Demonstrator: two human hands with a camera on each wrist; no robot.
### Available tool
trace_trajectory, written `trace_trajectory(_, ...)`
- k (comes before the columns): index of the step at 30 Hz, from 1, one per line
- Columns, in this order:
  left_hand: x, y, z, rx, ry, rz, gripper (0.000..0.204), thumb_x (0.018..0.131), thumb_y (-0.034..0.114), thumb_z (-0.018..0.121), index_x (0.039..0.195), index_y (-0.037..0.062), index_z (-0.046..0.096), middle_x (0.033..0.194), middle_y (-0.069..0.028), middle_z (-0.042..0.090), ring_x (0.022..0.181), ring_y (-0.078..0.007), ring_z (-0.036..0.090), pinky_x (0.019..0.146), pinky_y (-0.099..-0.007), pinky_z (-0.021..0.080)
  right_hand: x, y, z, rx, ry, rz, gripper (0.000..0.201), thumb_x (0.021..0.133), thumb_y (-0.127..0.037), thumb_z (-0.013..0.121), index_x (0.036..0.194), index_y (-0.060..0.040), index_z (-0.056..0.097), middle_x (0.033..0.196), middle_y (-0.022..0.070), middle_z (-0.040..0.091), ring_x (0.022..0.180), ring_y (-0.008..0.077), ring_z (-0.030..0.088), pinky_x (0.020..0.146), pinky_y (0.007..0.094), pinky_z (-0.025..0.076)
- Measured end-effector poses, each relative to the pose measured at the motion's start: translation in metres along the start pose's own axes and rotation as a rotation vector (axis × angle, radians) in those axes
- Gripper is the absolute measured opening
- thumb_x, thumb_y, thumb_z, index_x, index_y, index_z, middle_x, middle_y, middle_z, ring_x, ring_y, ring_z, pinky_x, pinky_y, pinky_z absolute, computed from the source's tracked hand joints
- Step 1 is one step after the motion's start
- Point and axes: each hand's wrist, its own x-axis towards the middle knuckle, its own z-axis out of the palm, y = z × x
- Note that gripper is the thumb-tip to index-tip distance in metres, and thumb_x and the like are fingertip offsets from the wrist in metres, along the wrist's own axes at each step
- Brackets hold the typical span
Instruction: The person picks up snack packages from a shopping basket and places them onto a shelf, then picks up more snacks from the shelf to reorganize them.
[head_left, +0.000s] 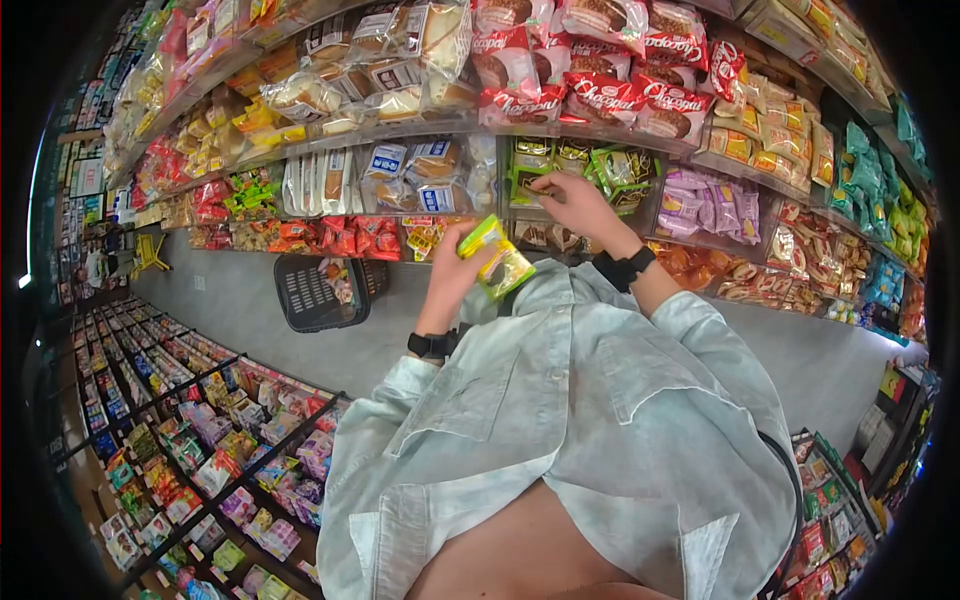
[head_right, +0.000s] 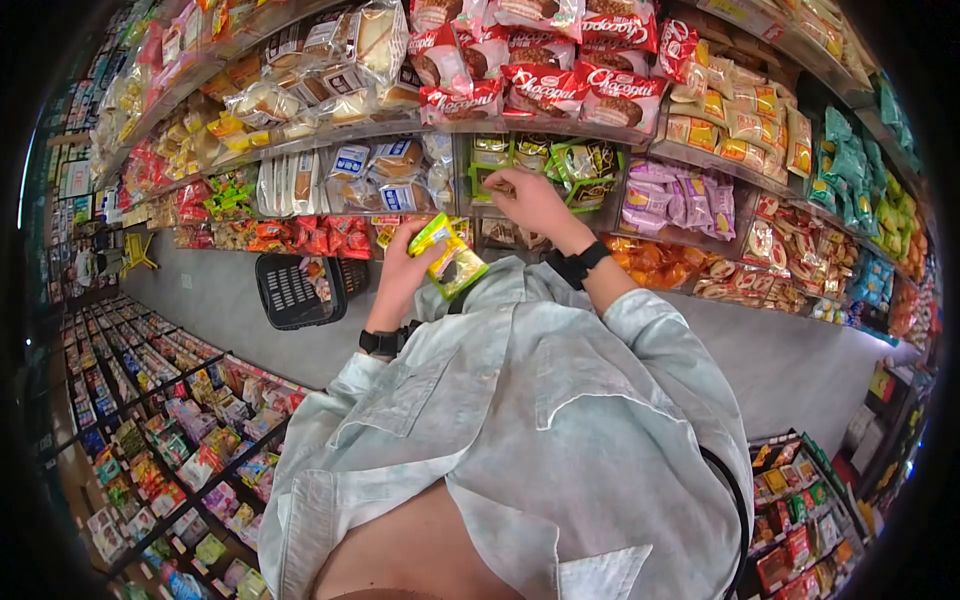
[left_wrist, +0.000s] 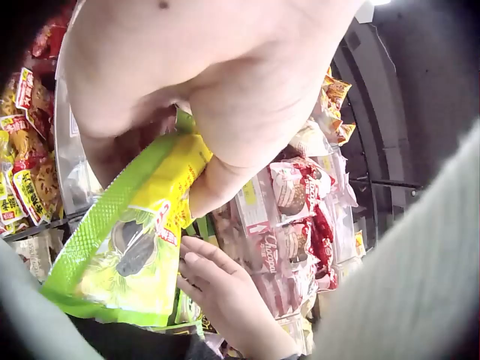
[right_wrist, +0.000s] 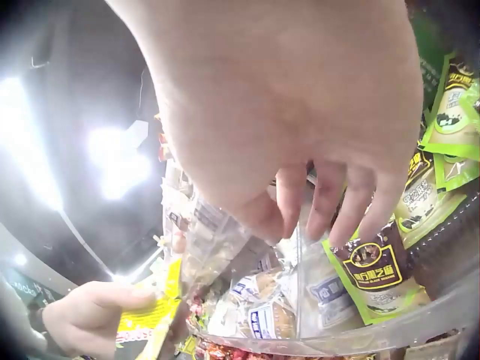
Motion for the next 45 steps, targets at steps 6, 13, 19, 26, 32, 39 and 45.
trace_trajectory(6, 0.022, 0.004, 0.006, -0.090, -0.173, 0.038, 0.027, 0.099, 0.014, 0.070, 0.122, 0.0033, 0.061, 0.107, -0.0009, 0.066, 0.093, -0.0062, 0.060, 0.078, -0.0234, 0.049, -0.042, -0.001, 0.027, 0.513, -0.217, 0.058, 0.030, 0.100, -0.019, 0.070, 0.123, 0.0009, 0.065, 0.106, 0.0084, 0.074, 0.096, 0.0121, 0.068, 0.082, 0.0304, 0.054)
trace_trajectory(13, 0.027, -0.002, -0.001, -0.218, -0.311, -0.038, 0.023, 0.100, 0.013, 0.070, 0.119, 0.0040, 0.061, 0.105, -0.0013, 0.069, 0.087, -0.0037, 0.063, 0.064, -0.0199, 0.047, -0.079, -0.006, 0.053, 0.449, -0.038, 0.115, 0.017, 0.102, -0.014, 0.066, 0.112, -0.0004, 0.066, 0.095, 0.0044, 0.071, 0.087, 0.0090, 0.063, 0.080, 0.0278, 0.052)
trace_trajectory(19, 0.030, -0.014, -0.014, -0.202, -0.612, 0.296, 0.017, 0.091, -0.003, 0.069, 0.106, 0.0042, 0.065, 0.115, -0.0078, 0.074, 0.111, -0.0142, 0.066, 0.094, -0.0303, 0.053, -0.109, -0.028, 0.080, 0.023, 0.456, 0.091, 0.016, 0.099, -0.011, 0.067, 0.113, -0.0036, 0.065, 0.102, 0.0084, 0.067, 0.092, 0.0138, 0.063, 0.083, 0.0288, 0.051)
trace_trajectory(26, 0.018, -0.008, -0.005, 0.263, -0.665, 0.774, 0.014, 0.080, -0.007, 0.067, 0.086, 0.0048, 0.069, 0.118, -0.0055, 0.075, 0.135, -0.0338, 0.056, 0.112, -0.0463, 0.044, -0.133, -0.052, 0.076, 1.336, 0.319, 0.499, 0.053, 0.101, -0.013, 0.066, 0.149, -0.0142, 0.041, 0.107, 0.0053, 0.069, 0.093, 0.0140, 0.067, 0.081, 0.0336, 0.058)
trace_trajectory(32, 0.024, -0.015, 0.012, 0.375, -0.684, 0.771, 0.016, 0.083, 0.008, 0.075, 0.099, 0.0081, 0.073, 0.126, -0.0068, 0.069, 0.131, -0.0312, 0.057, 0.113, -0.0473, 0.042, -0.117, -0.033, 0.072, 0.580, 0.426, 0.322, 0.058, 0.100, -0.006, 0.065, 0.148, -0.0089, 0.033, 0.106, 0.0075, 0.070, 0.092, 0.0104, 0.063, 0.080, 0.0279, 0.054)
trace_trajectory(39, 0.023, 0.000, 0.013, 0.391, -0.448, 0.494, 0.021, 0.085, 0.007, 0.075, 0.105, 0.0052, 0.072, 0.109, -0.0107, 0.072, 0.107, -0.0295, 0.068, 0.096, -0.0381, 0.052, -0.079, 0.021, 0.020, 0.252, 0.500, 0.219, 0.060, 0.095, -0.011, 0.071, 0.144, -0.0048, 0.037, 0.116, 0.0166, 0.068, 0.108, 0.0246, 0.067, 0.091, 0.0339, 0.053)
trace_trajectory(45, 0.022, -0.009, 0.012, 0.350, -0.329, 0.404, 0.018, 0.091, 0.004, 0.071, 0.109, 0.0010, 0.071, 0.104, -0.0106, 0.074, 0.097, -0.0206, 0.072, 0.086, -0.0322, 0.055, -0.070, 0.056, 0.002, -0.120, 0.443, 0.231, 0.045, 0.088, -0.022, 0.074, 0.129, -0.0068, 0.061, 0.130, 0.0226, 0.064, 0.118, 0.0395, 0.062, 0.099, 0.0443, 0.051)
